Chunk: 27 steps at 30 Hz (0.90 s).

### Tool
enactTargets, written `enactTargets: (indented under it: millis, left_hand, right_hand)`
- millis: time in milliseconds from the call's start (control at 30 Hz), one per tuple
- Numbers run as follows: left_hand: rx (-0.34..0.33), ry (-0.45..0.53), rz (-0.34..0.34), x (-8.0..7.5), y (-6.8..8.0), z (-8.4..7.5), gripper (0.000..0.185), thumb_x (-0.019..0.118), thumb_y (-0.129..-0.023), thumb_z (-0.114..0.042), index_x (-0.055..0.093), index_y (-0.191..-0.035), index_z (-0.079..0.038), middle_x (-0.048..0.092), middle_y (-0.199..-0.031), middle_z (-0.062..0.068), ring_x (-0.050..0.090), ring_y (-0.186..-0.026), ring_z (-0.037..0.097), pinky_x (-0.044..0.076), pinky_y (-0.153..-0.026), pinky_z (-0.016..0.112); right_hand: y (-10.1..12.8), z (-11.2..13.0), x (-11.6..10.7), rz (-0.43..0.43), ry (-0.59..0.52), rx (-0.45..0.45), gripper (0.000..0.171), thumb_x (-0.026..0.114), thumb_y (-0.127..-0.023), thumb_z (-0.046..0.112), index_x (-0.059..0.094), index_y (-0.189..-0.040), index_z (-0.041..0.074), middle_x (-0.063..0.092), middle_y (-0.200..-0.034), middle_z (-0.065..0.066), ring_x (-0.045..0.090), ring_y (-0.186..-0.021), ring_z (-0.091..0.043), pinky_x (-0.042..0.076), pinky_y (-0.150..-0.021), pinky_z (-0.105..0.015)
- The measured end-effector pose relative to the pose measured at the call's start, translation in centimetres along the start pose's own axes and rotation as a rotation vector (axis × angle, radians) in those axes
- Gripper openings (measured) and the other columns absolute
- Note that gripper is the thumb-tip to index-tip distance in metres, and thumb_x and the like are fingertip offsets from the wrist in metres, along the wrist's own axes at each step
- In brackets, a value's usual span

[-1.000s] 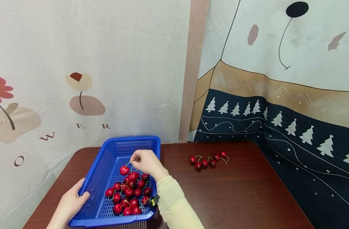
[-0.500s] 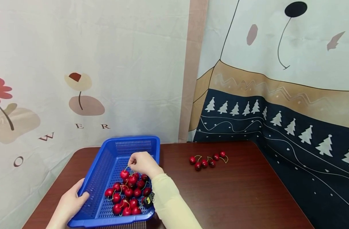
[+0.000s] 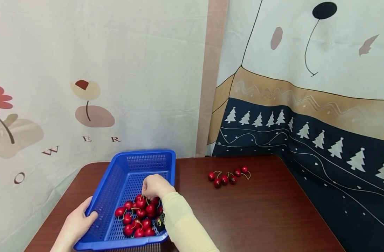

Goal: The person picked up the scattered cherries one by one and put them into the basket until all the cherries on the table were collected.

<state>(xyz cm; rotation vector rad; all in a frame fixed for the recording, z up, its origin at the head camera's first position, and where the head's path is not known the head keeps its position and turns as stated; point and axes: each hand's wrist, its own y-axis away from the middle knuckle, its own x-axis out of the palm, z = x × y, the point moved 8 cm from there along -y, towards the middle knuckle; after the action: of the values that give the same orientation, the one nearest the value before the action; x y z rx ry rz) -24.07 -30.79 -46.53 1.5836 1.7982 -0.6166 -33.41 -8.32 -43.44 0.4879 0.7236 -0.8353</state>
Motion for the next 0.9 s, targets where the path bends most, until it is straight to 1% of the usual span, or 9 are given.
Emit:
enactTargets:
  millis: [100, 200, 267, 333, 367, 467, 567, 667, 900]
  left_hand:
    - [0.001, -0.002, -0.002, 0.0, 0.0, 0.0, 0.060, 0.053, -0.091, -0.010, 0.034, -0.147, 0.002, 0.057, -0.126, 0.034, 0.062, -0.102, 0.043, 0.049, -0.084, 0.061]
    - [0.002, -0.005, -0.002, 0.1, -0.1, 0.1, 0.060, 0.054, -0.091, -0.010, 0.034, -0.147, 0.002, 0.056, -0.126, 0.034, 0.062, -0.102, 0.044, 0.049, -0.084, 0.062]
    - [0.003, -0.007, 0.000, 0.1, -0.1, 0.1, 0.060, 0.054, -0.091, -0.010, 0.034, -0.147, 0.002, 0.057, -0.126, 0.034, 0.062, -0.102, 0.044, 0.049, -0.084, 0.062]
    - [0.003, -0.009, 0.000, 0.1, -0.1, 0.1, 0.060, 0.054, -0.091, -0.010, 0.034, -0.147, 0.002, 0.057, -0.125, 0.034, 0.062, -0.102, 0.044, 0.049, -0.083, 0.062]
    - [0.003, -0.011, 0.001, 0.1, -0.1, 0.1, 0.060, 0.053, -0.091, -0.010, 0.034, -0.147, 0.002, 0.057, -0.125, 0.034, 0.062, -0.102, 0.044, 0.049, -0.083, 0.062]
    - [0.005, -0.010, 0.000, 0.1, -0.1, 0.1, 0.060, 0.054, -0.091, -0.010, 0.034, -0.146, 0.002, 0.057, -0.124, 0.034, 0.063, -0.100, 0.043, 0.049, -0.082, 0.061]
    - [0.004, -0.009, 0.000, 0.1, -0.1, 0.1, 0.060, 0.054, -0.091, -0.011, 0.034, -0.147, 0.002, 0.057, -0.124, 0.035, 0.063, -0.100, 0.042, 0.050, -0.082, 0.061]
    - [0.000, -0.010, 0.003, 0.1, -0.1, 0.1, 0.060, 0.054, -0.092, -0.011, 0.034, -0.147, 0.002, 0.057, -0.125, 0.035, 0.063, -0.100, 0.043, 0.049, -0.082, 0.061]
    - [0.005, -0.019, 0.000, 0.0, -0.1, 0.1, 0.061, 0.054, -0.091, -0.011, 0.033, -0.147, 0.003, 0.055, -0.126, 0.036, 0.061, -0.104, 0.046, 0.048, -0.084, 0.063]
  right_hand:
    - [0.2, 0.1, 0.5, 0.038, 0.038, -0.012, 0.023, 0.066, -0.087, 0.000, 0.062, -0.065, 0.008, 0.057, -0.059, 0.004, 0.056, -0.053, -0.009, 0.045, -0.053, -0.021]
    - [0.4, 0.3, 0.7, 0.055, 0.103, -0.022, 0.021, 0.069, -0.086, 0.004, 0.064, -0.067, 0.010, 0.056, -0.059, 0.005, 0.050, -0.054, -0.007, 0.044, -0.054, -0.021]
    - [0.6, 0.4, 0.6, 0.059, 0.143, -0.021, 0.014, 0.072, -0.086, 0.009, 0.071, -0.073, 0.012, 0.059, -0.065, 0.007, 0.049, -0.057, -0.007, 0.045, -0.057, -0.021]
    - [0.7, 0.6, 0.4, 0.058, 0.182, -0.020, 0.003, 0.074, -0.087, 0.015, 0.075, -0.084, 0.014, 0.064, -0.075, 0.009, 0.052, -0.064, -0.005, 0.047, -0.062, -0.021]
    - [0.8, 0.9, 0.2, 0.052, 0.198, -0.023, 0.004, 0.075, -0.087, 0.017, 0.076, -0.089, 0.014, 0.065, -0.080, 0.009, 0.053, -0.068, -0.005, 0.049, -0.065, -0.021]
    - [1.0, 1.7, -0.7, 0.035, 0.229, -0.039, 0.018, 0.075, -0.088, 0.023, 0.076, -0.104, 0.015, 0.069, -0.095, 0.009, 0.059, -0.080, -0.004, 0.051, -0.074, -0.022]
    - [1.5, 2.7, -1.7, 0.019, 0.222, -0.063, 0.030, 0.073, -0.089, 0.027, 0.072, -0.116, 0.015, 0.069, -0.108, 0.007, 0.061, -0.094, -0.005, 0.051, -0.082, -0.024]
    - [2.2, 3.8, -2.6, 0.014, 0.192, -0.098, 0.037, 0.072, -0.091, 0.028, 0.068, -0.125, 0.015, 0.068, -0.118, 0.005, 0.062, -0.104, -0.009, 0.051, -0.086, -0.024]
    - [4.1, 5.1, -4.8, -0.022, 0.148, -0.186, 0.039, 0.070, -0.092, 0.028, 0.065, -0.129, 0.014, 0.067, -0.125, 0.003, 0.063, -0.108, -0.009, 0.049, -0.089, -0.022]
